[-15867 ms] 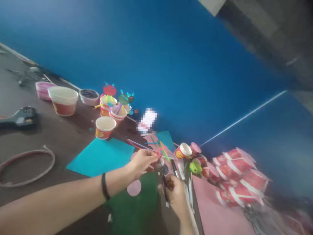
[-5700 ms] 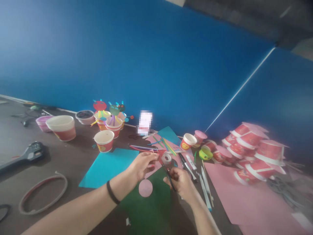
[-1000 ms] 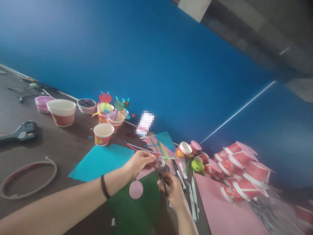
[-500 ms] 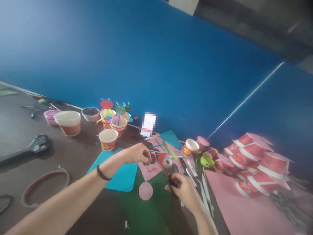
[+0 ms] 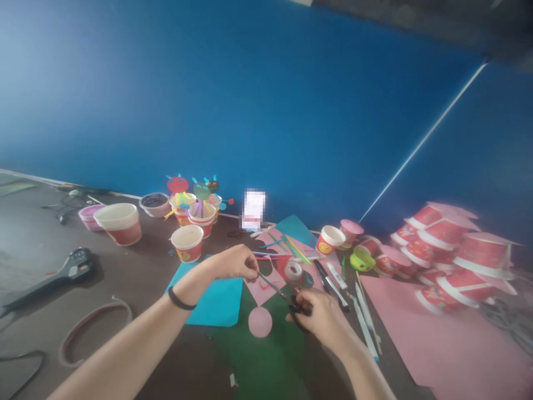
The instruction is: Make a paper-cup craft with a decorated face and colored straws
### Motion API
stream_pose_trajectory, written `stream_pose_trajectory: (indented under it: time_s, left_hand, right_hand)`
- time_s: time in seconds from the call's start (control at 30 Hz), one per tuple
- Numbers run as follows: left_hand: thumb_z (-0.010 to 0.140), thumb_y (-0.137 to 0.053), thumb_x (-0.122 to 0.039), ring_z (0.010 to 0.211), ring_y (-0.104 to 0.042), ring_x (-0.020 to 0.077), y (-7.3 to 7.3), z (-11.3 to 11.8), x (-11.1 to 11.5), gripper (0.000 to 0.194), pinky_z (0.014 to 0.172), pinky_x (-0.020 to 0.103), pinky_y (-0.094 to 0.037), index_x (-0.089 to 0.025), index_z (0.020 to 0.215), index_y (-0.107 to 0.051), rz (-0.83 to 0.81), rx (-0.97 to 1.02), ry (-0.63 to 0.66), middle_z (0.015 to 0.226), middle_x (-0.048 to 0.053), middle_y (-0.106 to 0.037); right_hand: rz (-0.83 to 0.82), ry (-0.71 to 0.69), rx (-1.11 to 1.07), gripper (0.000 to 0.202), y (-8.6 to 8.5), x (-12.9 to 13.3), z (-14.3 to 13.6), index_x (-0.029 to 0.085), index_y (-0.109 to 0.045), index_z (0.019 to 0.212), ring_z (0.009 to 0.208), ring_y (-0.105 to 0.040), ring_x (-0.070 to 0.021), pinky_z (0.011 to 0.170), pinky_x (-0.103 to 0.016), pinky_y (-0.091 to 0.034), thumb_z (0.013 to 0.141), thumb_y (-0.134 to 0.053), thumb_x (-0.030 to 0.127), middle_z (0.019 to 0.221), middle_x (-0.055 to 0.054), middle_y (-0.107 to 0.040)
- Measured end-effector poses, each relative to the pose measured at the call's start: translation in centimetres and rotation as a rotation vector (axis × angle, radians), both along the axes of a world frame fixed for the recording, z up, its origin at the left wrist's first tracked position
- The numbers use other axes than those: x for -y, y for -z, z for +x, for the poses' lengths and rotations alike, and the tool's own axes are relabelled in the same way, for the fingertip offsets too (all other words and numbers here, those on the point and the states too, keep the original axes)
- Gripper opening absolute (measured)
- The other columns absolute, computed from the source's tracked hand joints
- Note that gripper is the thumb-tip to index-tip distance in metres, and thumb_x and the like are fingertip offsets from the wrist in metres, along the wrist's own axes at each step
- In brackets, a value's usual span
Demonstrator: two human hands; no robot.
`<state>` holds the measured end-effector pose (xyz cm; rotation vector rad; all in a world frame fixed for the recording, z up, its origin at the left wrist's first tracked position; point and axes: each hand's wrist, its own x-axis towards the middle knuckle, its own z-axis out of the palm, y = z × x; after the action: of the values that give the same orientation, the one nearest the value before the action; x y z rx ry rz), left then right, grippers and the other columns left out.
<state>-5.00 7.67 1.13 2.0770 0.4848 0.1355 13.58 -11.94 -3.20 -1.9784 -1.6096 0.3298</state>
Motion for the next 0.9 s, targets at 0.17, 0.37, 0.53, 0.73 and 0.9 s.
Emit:
stream_pose_trajectory:
  time_s: [0.17, 0.37, 0.53, 0.73, 0.9]
  left_hand:
    - [0.065, -0.059, -0.022, 0.066, -0.065, 0.0178, -0.3, 0.1, 0.0, 0.015, 0.061, 0.023, -0.047, -0.015, 0.069, -0.072, -0.036, -0.072, -0.002, 0.066, 0.003, -0.071]
    - [0.067, -0.059, -0.023, 0.069, -0.066, 0.0176, -0.2, 0.1, -0.3, 0.016, 0.063, 0.023, -0.048, -0.015, 0.072, -0.072, -0.027, -0.083, 0.012, 0.069, 0.004, -0.072]
    - [0.068, -0.059, -0.023, 0.068, -0.066, 0.0171, -0.2, 0.1, -0.3, 0.015, 0.063, 0.022, -0.049, -0.015, 0.072, -0.072, -0.022, -0.09, 0.023, 0.068, 0.003, -0.072]
    - [0.068, -0.059, -0.022, 0.068, -0.066, 0.017, -0.4, 0.1, -0.2, 0.014, 0.063, 0.022, -0.049, -0.015, 0.071, -0.071, -0.008, -0.087, 0.029, 0.069, 0.003, -0.072]
    - [0.068, -0.059, -0.023, 0.069, -0.066, 0.0173, -0.4, 0.0, -0.2, 0.015, 0.064, 0.022, -0.049, -0.015, 0.073, -0.071, -0.012, -0.087, 0.037, 0.07, 0.003, -0.072]
  right_hand:
    - [-0.029, 0.006, 0.098, 0.023, -0.3, 0.1, -0.1, 0.021, -0.056, 0.063, 0.061, -0.052, -0.0146, 0.054, -0.022, -0.031, 0.066, -0.073, 0.036, 0.064, 0.002, -0.056]
    - [-0.07, 0.002, 0.125, 0.025, -0.4, 0.1, -0.2, 0.02, -0.053, 0.063, 0.061, -0.051, -0.0128, 0.056, -0.021, -0.03, 0.067, -0.073, 0.035, 0.065, 0.004, -0.054]
    - [-0.092, -0.007, 0.068, 0.028, -0.3, 0.0, 0.0, 0.02, -0.051, 0.062, 0.06, -0.049, -0.0116, 0.055, -0.021, -0.029, 0.067, -0.073, 0.037, 0.063, 0.005, -0.052]
    - [-0.152, -0.025, -0.074, 0.03, 0.3, -0.2, 0.4, 0.02, -0.052, 0.062, 0.057, -0.045, -0.0104, 0.052, -0.02, -0.028, 0.066, -0.073, 0.04, 0.059, 0.006, -0.049]
    - [-0.2, -0.047, -0.201, 0.031, 0.7, -0.2, 0.4, 0.019, -0.051, 0.063, 0.054, -0.04, -0.0093, 0.05, -0.02, -0.026, 0.067, -0.071, 0.043, 0.056, 0.007, -0.044]
